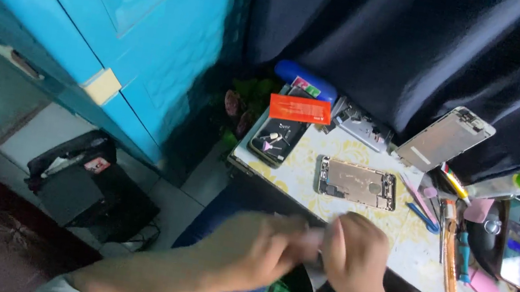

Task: Cleaning adhesive residue from the edges of a mobile phone frame using a plastic scraper tool on a repair bench.

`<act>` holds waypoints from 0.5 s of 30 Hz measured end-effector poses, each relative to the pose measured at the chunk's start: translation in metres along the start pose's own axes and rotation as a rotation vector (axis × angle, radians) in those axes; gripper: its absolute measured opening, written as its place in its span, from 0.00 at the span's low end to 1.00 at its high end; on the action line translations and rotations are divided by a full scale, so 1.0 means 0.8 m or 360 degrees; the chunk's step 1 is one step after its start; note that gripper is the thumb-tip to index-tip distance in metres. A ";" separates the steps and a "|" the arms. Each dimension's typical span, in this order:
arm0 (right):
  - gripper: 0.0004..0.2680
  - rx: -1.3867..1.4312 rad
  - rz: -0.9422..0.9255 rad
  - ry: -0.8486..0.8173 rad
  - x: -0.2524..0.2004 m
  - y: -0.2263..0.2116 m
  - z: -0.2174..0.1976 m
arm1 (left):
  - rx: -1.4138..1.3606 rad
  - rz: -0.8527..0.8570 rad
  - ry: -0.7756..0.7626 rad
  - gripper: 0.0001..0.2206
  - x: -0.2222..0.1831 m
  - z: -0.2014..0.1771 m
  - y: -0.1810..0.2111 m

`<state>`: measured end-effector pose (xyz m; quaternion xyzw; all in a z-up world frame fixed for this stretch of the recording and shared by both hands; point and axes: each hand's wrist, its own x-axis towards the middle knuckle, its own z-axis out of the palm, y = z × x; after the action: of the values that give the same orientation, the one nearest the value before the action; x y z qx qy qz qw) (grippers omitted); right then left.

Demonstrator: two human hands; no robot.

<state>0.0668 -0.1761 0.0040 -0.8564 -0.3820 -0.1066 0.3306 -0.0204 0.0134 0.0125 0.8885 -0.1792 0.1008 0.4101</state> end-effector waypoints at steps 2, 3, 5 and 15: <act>0.18 0.0036 0.0405 -0.0223 0.007 -0.003 0.000 | -0.0070 -0.0165 -0.0116 0.08 0.008 -0.005 -0.001; 0.20 0.0063 0.0817 -0.0434 0.010 -0.003 0.000 | -0.0141 -0.0317 -0.0240 0.12 0.012 -0.005 -0.003; 0.08 -0.0092 -0.0122 -0.0059 0.001 -0.013 -0.007 | -0.0934 -0.0589 -0.0650 0.11 -0.004 0.016 -0.023; 0.20 -0.0359 0.0906 -0.0694 0.014 0.009 0.011 | 0.0433 -0.0180 -0.0446 0.11 0.023 -0.017 -0.023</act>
<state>0.0790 -0.1675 -0.0015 -0.9619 -0.1758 0.1330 0.1615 0.0036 0.0305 0.0142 0.9497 -0.1690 -0.0236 0.2625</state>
